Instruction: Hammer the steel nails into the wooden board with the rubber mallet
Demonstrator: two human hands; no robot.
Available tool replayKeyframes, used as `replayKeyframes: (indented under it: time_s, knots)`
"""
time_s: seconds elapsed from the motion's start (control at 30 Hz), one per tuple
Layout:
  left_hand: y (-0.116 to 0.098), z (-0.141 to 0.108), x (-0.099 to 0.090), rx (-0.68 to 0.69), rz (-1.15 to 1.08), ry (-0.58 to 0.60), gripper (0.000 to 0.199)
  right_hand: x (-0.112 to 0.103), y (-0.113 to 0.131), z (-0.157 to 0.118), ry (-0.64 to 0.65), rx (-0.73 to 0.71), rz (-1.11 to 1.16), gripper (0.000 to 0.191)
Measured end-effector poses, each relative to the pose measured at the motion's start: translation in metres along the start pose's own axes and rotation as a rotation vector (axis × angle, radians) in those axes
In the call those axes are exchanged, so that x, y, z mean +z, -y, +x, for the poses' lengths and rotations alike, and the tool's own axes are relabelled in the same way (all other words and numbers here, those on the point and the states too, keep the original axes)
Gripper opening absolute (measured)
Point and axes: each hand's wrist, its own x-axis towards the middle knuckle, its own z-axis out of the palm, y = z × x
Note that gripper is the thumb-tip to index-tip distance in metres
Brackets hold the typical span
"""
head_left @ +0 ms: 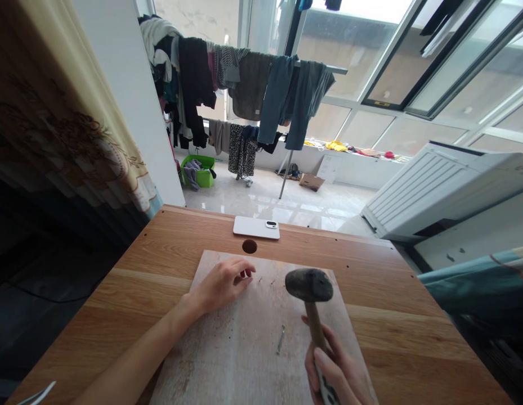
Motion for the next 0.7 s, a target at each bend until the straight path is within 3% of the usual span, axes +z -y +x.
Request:
replayKeyframes:
  time_s: [0.1, 0.2, 0.5, 0.7]
  knots:
    - [0.001, 0.000, 0.001, -0.014, -0.040, -0.012, 0.019, 0.013, 0.029, 0.014, 0.152, -0.035, 0.054, 0.069]
    - [0.001, -0.001, 0.002, -0.035, -0.056, -0.005, 0.025, 0.026, 0.037, 0.030, 0.249, -0.094, 0.062, 0.066]
    - [-0.004, 0.001, -0.001, -0.062, -0.065, 0.003, 0.024, 0.034, -0.009, 0.037, 0.374, -0.046, 0.070, 0.076]
    - [-0.001, 0.002, -0.002, -0.068, -0.097, -0.001, 0.034, 0.036, -0.010, 0.032, 0.314, -0.006, 0.086, 0.076]
